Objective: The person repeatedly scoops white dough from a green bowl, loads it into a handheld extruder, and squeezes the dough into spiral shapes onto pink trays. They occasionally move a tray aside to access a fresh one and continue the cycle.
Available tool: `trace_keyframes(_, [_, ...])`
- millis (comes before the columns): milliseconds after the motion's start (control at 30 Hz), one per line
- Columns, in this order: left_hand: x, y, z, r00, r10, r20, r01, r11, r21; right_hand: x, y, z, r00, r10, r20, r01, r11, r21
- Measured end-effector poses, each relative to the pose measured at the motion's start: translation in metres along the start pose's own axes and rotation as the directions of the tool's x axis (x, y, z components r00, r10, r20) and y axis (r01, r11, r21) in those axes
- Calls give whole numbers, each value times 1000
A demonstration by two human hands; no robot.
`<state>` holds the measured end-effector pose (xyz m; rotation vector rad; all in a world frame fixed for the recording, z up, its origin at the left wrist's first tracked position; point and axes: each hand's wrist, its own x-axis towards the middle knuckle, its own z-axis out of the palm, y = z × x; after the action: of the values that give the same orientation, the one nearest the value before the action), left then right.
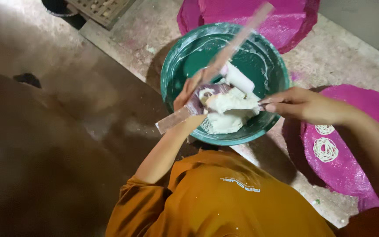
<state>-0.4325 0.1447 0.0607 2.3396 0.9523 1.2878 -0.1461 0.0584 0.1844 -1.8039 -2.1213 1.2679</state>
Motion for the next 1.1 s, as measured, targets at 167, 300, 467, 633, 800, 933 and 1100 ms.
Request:
trace_keyframes(167, [-1, 9, 4, 961, 16, 274, 0, 998, -59, 6, -58, 5, 948, 271, -169, -312, 679, -664])
trace_keyframes(300, [-13, 2, 29, 918, -137, 373, 184, 979, -92, 25, -85, 61, 917, -378, -128, -16, 285, -958])
trace_keyframes(467, [-26, -26, 33, 912, -194, 361, 245, 964, -100, -15, -86, 57, 801, -561, -209, -7, 340, -940])
trace_keyframes(633, [-8, -30, 14, 987, -149, 55, 153, 985, -78, -33, -84, 35, 745, -365, -559, -29, 819, -573])
trace_keyframes(800, [19, -7, -5, 996, -93, -11, 92, 966, 242, 17, -59, 98, 616, -418, -668, 372, 902, -221])
trace_keyframes(933, [35, -9, -37, 1000, -28, -15, 31, 959, 281, 19, -39, 113, 836, -44, -547, 227, 935, 272])
trace_keyframes(1100, [40, 10, -24, 966, -232, 116, 168, 899, 405, 33, -36, 88, 776, -2, -631, 259, 913, 315])
